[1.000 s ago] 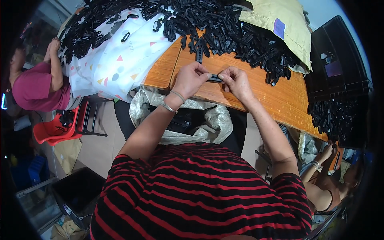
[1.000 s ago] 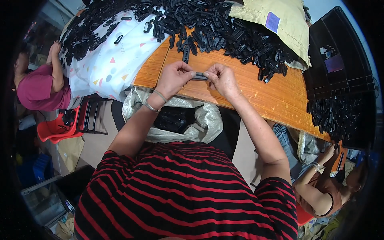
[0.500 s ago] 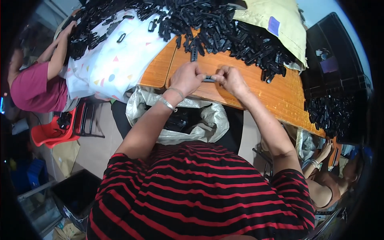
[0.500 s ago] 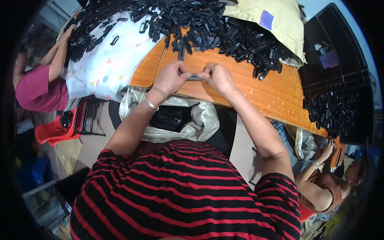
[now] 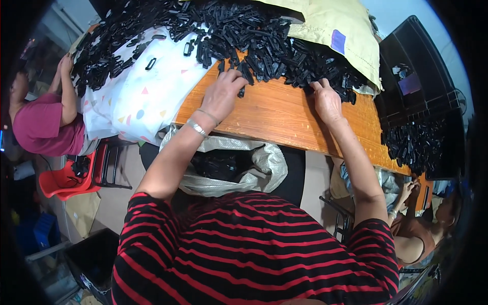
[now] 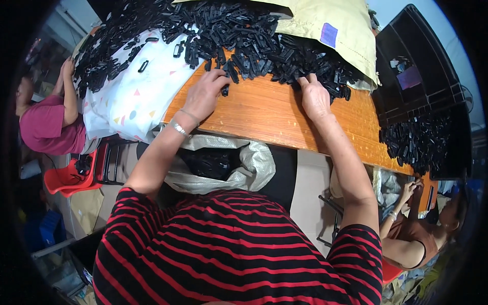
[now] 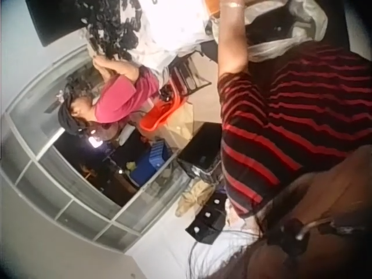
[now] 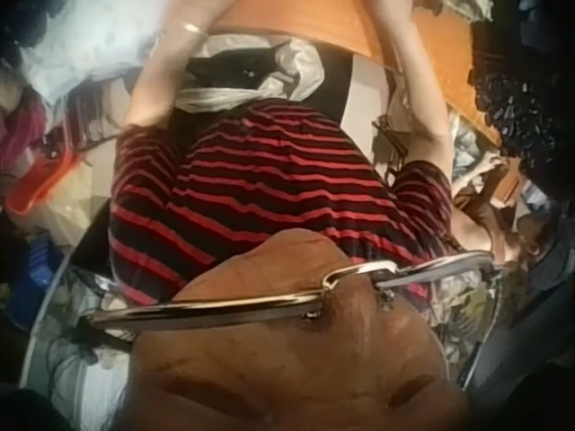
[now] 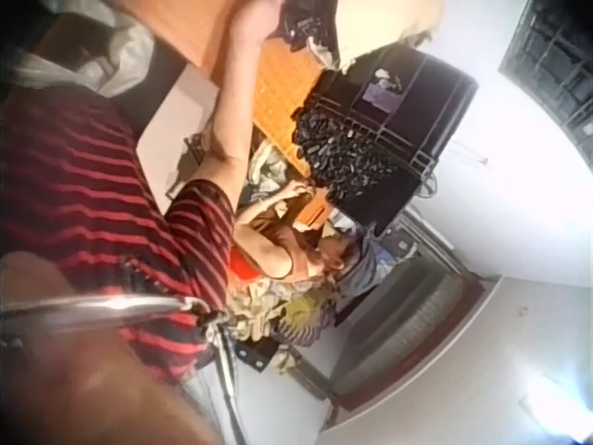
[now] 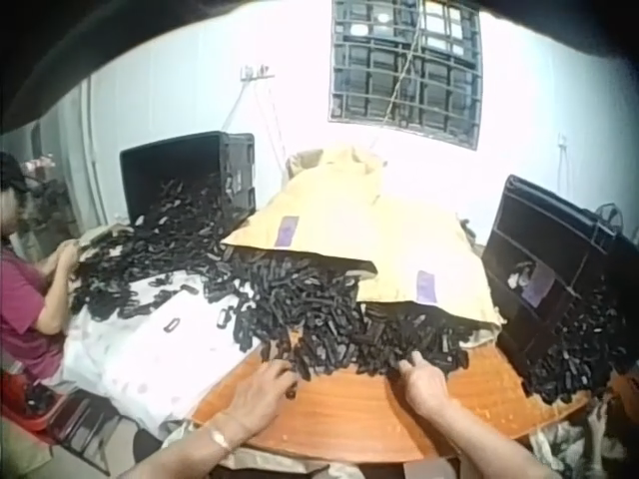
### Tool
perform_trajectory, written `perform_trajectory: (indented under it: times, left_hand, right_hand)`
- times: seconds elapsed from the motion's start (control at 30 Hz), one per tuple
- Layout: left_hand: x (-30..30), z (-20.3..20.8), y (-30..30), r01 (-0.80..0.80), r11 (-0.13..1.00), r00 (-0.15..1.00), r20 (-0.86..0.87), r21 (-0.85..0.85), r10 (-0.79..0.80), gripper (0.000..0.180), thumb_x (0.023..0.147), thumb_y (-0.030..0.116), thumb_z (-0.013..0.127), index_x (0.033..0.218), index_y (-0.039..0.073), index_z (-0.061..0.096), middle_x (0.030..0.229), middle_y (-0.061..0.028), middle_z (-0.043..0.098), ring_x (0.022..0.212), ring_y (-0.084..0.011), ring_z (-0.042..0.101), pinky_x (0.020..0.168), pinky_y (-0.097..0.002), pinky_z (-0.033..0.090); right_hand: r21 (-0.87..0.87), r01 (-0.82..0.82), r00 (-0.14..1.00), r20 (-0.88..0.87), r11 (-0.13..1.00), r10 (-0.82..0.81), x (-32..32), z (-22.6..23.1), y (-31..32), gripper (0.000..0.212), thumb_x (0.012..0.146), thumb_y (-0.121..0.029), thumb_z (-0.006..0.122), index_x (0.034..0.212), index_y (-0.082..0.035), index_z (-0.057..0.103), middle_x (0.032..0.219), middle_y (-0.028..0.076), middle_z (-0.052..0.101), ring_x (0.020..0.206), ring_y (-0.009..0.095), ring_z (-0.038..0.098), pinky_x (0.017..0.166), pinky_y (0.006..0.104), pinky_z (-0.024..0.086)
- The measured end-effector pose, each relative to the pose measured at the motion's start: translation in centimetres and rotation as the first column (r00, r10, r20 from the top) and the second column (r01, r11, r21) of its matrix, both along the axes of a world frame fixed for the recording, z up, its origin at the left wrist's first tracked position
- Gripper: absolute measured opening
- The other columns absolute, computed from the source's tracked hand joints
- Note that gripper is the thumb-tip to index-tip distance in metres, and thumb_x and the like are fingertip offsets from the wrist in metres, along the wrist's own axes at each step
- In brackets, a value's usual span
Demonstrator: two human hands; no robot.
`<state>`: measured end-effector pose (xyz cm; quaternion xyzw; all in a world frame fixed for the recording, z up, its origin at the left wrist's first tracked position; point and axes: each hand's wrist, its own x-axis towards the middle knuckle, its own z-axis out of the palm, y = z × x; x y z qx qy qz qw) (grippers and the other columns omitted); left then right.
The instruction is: Assembling small black plastic buckle components on a wooden table.
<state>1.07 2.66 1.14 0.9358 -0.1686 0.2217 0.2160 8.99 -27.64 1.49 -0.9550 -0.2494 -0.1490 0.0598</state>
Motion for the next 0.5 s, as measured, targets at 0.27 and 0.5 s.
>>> perform_trajectory:
  times: [0.27, 0.5]
  left_hand:
    - [0.4, -0.2, -0.5, 0.039, 0.997, 0.999, 0.008, 0.072, -0.04, 0.015, 0.073, 0.002, 0.065, 0.084, 0.007, 0.057, 0.093, -0.0066, 0.052, 0.088, -0.0267, 0.052, 0.072, -0.0368, 0.047]
    - [-0.7, -0.3, -1.1, 0.047, 0.998, 0.998, -0.031, -0.034, -0.048, 0.022, 0.069, 0.009, 0.073, 0.08, 0.006, 0.054, 0.082, -0.0079, 0.054, 0.083, -0.0273, 0.053, 0.068, -0.0366, 0.046]
  right_hand:
    - [0.231, -0.162, 0.974, -0.121, 0.959, 0.193, -1.5, 0.3, 4.4, 0.025, 0.076, -0.01, 0.069, 0.098, -0.006, 0.059, 0.092, 0.014, 0.06, 0.078, 0.036, 0.061, 0.066, 0.0429, 0.05]
    - [0.306, -0.217, 0.965, -0.076, 0.927, 0.251, -3.4, 0.1, 5.8, 0.021, 0.073, -0.009, 0.073, 0.087, -0.004, 0.057, 0.084, 0.01, 0.059, 0.07, 0.032, 0.06, 0.061, 0.039, 0.048]
